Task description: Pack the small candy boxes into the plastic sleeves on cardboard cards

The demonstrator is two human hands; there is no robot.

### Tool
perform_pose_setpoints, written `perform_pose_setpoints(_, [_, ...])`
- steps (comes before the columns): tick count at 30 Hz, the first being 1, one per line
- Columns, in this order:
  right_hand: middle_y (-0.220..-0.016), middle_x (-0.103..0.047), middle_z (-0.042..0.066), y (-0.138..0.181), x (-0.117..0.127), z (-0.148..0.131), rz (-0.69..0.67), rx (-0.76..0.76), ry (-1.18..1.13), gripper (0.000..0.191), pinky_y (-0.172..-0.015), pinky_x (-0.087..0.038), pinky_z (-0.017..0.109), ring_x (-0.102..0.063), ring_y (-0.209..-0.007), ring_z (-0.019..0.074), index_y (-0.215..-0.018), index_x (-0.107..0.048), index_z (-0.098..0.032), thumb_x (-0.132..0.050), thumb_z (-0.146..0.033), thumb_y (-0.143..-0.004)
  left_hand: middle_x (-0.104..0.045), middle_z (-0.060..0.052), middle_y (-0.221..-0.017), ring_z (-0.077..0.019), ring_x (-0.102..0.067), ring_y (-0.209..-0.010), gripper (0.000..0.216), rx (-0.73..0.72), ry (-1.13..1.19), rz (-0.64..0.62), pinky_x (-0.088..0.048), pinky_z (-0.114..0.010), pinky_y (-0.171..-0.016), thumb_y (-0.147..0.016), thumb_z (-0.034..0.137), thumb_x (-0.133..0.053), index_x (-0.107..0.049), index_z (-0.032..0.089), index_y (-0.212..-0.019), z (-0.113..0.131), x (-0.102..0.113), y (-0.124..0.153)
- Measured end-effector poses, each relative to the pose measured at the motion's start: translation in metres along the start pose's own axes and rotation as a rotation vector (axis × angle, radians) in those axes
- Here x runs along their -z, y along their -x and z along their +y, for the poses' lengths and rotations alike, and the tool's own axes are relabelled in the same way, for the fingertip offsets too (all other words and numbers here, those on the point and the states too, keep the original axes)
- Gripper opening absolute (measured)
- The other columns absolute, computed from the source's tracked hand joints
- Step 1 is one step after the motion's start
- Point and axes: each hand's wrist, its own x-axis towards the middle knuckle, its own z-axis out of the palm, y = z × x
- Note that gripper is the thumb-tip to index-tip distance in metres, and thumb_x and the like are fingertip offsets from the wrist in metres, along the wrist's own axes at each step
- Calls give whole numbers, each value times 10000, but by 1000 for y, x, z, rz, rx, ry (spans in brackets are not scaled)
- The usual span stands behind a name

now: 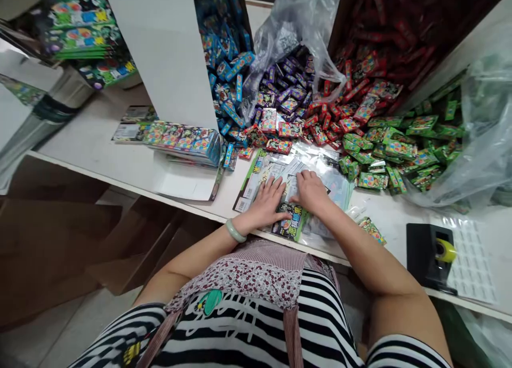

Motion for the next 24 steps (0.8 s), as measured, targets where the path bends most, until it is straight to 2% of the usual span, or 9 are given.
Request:
perform_pose_setpoints(2, [-1283, -581, 237, 1, 2, -2, -27, -25, -7, 632, -1017, -441, 444, -538, -1183, 368, -1281, -570, -74, -763, -428, -794, -157, -231, -1659, -402, -28, -1560, 1006, 25, 4, 2, -87, -643, -1235, -786, 571, -735, -238, 153, -1554, 1, -5, -3])
perform_pose_setpoints(7, [-1175, -632, 194, -20, 9, 8, -63, -92, -135, 445, -957, -445, 393, -565, -1129, 321, -1096, -637, -103, -795, -363, -772, -149, -243, -1657, -418, -24, -1556, 1106, 60, 13, 34, -80, -652, -1232, -754, 540, -772, -145, 152, -1578, -2, -4, -1])
perform_pose_setpoints(11, [-995, -692, 97, -31, 19, 14, -83, -103, -220, 280, -772, -451, 297, -619, -916, 222, -939, -646, -161, -786, -329, -764, -202, -259, -1639, -431, -63, -1551, 1068, 77, 54, 127, -104, -671, -1226, -754, 461, -788, -177, 132, -1567, 6, -6, 5])
perform_pose_setpoints(13, [-909, -701, 44, -26, 28, 16, -91, -102, -266, 241, -678, -421, 255, -614, -794, 169, -957, -644, -177, -757, -299, -784, -348, -257, -1579, -402, -213, -1531, 876, 61, 136, 249, -197, -650, -1219, -829, 371, -719, -260, 131, -1536, 8, -6, 9])
perform_pose_setpoints(15, [-825, -687, -1, -17, 42, 19, -97, -86, -326, 192, -619, -379, 233, -583, -707, 133, -935, -651, -193, -738, -286, -791, -601, -220, -1361, -325, -531, -1350, 598, 45, 323, 340, -427, -577, -1114, -915, 280, -591, -385, 138, -1458, 9, -2, 13])
perform_pose_setpoints(17, [-682, -614, -42, -5, 60, 23, -125, -24, -362, 139, -574, -325, 232, -508, -617, 111, -802, -646, -203, -731, -312, -786, -735, -123, -1042, -216, -719, -987, 371, 21, 566, 342, -597, -427, -880, -952, 242, -515, -519, 151, -1312, 10, 7, 15])
perform_pose_setpoints(19, [-549, -477, -71, 4, 79, 26, -175, 89, -392, 240, -543, -272, 239, -401, -549, 95, -652, -588, -204, -729, -357, -771, -737, -50, -873, -144, -720, -780, 226, -11, 726, 352, -612, -307, -733, -951, 247, -533, -606, 165, -1149, 12, 22, 15])
perform_pose_setpoints(22, [-527, -392, -77, 13, 101, 28, -255, 239, -520, 347, -533, -259, 238, -342, -543, 86, -592, -548, -202, -720, -460, -750, -743, -39, -910, -129, -721, -830, 137, -85, 668, 516, -604, -276, -782, -942, 238, -579, -673, 183, -1025, 20, 55, 15])
perform_pose_setpoints(24, [-547, -400, -71, 16, 108, 26, -243, 236, -667, 397, -535, -278, 238, -350, -550, 86, -603, -563, -200, -683, -547, -752, -752, -55, -991, -148, -725, -914, 160, -165, 514, 579, -600, -304, -856, -958, 230, -568, -689, 196, -1056, 24, 77, 15])
